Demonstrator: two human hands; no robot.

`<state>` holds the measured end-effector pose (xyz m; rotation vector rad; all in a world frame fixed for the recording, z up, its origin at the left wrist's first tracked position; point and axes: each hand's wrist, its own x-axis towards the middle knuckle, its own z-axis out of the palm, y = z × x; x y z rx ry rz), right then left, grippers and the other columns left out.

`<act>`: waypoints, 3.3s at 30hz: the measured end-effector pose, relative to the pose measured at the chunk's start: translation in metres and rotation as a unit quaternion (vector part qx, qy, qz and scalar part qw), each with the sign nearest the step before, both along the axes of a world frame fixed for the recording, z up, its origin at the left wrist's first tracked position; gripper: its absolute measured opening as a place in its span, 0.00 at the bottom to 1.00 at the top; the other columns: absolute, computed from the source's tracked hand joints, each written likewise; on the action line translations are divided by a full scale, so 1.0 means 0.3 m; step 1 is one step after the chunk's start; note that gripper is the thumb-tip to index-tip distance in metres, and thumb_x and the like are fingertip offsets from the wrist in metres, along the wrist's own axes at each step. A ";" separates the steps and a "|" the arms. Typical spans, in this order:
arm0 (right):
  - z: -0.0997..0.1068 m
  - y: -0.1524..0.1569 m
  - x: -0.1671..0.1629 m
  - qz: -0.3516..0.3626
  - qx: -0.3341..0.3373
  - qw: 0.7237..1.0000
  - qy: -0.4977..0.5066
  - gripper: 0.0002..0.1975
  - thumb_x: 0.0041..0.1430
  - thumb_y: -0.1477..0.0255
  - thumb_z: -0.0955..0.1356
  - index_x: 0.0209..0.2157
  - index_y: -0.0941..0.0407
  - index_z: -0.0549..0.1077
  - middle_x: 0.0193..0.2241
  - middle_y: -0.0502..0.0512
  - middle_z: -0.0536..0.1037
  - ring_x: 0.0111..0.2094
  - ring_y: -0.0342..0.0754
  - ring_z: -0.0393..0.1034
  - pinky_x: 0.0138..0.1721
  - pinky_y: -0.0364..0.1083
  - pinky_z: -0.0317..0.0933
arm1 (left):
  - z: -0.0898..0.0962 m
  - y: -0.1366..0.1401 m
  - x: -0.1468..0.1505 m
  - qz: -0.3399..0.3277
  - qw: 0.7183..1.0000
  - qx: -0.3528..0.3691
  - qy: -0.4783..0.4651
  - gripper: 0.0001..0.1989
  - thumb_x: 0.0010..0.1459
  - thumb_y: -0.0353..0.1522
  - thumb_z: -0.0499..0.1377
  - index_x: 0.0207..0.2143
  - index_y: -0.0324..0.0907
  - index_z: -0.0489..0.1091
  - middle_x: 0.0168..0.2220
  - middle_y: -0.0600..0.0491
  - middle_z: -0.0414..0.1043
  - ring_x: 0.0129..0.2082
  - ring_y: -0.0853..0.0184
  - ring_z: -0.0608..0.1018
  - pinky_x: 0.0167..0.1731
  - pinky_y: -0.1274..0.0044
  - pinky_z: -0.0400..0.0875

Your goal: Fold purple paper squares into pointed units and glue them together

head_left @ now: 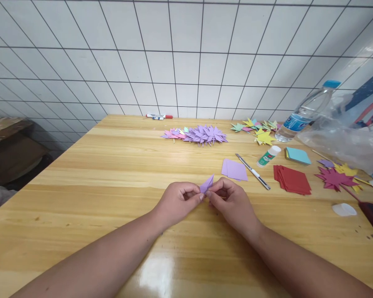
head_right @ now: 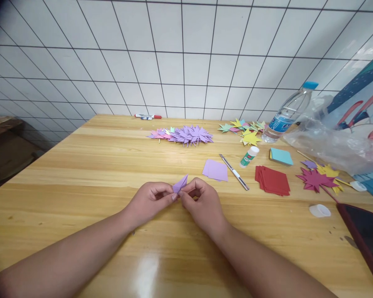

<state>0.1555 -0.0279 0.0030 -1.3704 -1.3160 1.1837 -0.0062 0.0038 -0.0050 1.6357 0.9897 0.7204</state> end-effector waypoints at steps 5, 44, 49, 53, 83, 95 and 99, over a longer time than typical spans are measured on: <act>0.011 0.001 -0.002 -0.013 -0.009 0.997 0.077 0.21 0.46 0.66 0.71 0.41 0.52 0.62 0.27 0.47 0.71 0.21 0.40 0.66 0.22 0.41 0.61 | 0.013 -0.001 -0.001 0.013 1.000 -0.008 -0.012 0.12 0.51 0.36 0.57 0.20 0.37 0.67 0.18 0.58 0.59 0.21 0.75 0.60 0.22 0.82 0.54; 0.009 0.004 0.031 0.115 -0.021 0.993 -0.032 0.13 0.55 0.61 0.65 0.27 0.57 0.68 0.22 0.49 0.69 0.22 0.41 0.61 0.24 0.41 0.56 | -0.003 0.013 -0.010 -0.003 0.998 -0.044 -0.054 0.09 0.53 0.35 0.58 0.28 0.37 0.73 0.29 0.49 0.75 0.30 0.67 0.75 0.32 0.77 0.68; 0.014 0.004 0.020 0.099 -0.026 0.990 -0.094 0.11 0.53 0.63 0.66 0.25 0.56 0.66 0.20 0.46 0.66 0.23 0.41 0.60 0.24 0.40 0.54 | 0.009 0.008 -0.009 0.007 0.999 0.041 -0.026 0.07 0.51 0.33 0.59 0.27 0.38 0.75 0.29 0.50 0.74 0.30 0.68 0.75 0.30 0.78 0.67; 0.016 0.006 0.018 0.100 -0.029 0.990 -0.097 0.06 0.53 0.69 0.63 0.26 0.56 0.67 0.22 0.47 0.68 0.24 0.41 0.60 0.25 0.40 0.55 | 0.005 0.006 -0.008 0.010 0.997 0.075 -0.003 0.07 0.52 0.33 0.59 0.28 0.40 0.75 0.28 0.51 0.74 0.28 0.69 0.74 0.28 0.79 0.67; 0.009 -0.002 0.044 0.082 0.126 0.960 -0.238 0.06 0.55 0.75 0.61 0.35 0.52 0.58 0.23 0.45 0.65 0.21 0.41 0.60 0.23 0.40 0.53 | 0.003 -0.006 -0.002 0.004 1.000 -0.001 -0.024 0.12 0.50 0.36 0.60 0.36 0.40 0.72 0.35 0.50 0.75 0.33 0.67 0.75 0.34 0.77 0.68; 0.007 0.001 0.060 0.139 0.218 0.933 -0.250 0.22 0.45 0.87 0.59 0.40 0.52 0.67 0.34 0.50 0.73 0.34 0.44 0.67 0.36 0.43 0.61 | 0.011 0.017 -0.003 0.048 0.990 -0.102 -0.079 0.13 0.49 0.38 0.61 0.31 0.37 0.69 0.26 0.52 0.73 0.23 0.72 0.73 0.26 0.80 0.68; 0.001 0.012 0.062 0.139 0.265 0.922 -0.246 0.26 0.46 0.88 0.58 0.42 0.50 0.71 0.39 0.50 0.75 0.41 0.45 0.68 0.44 0.46 0.60 | 0.020 0.024 -0.008 0.044 0.989 -0.113 -0.086 0.14 0.49 0.39 0.61 0.32 0.36 0.69 0.26 0.52 0.73 0.22 0.72 0.73 0.25 0.80 0.68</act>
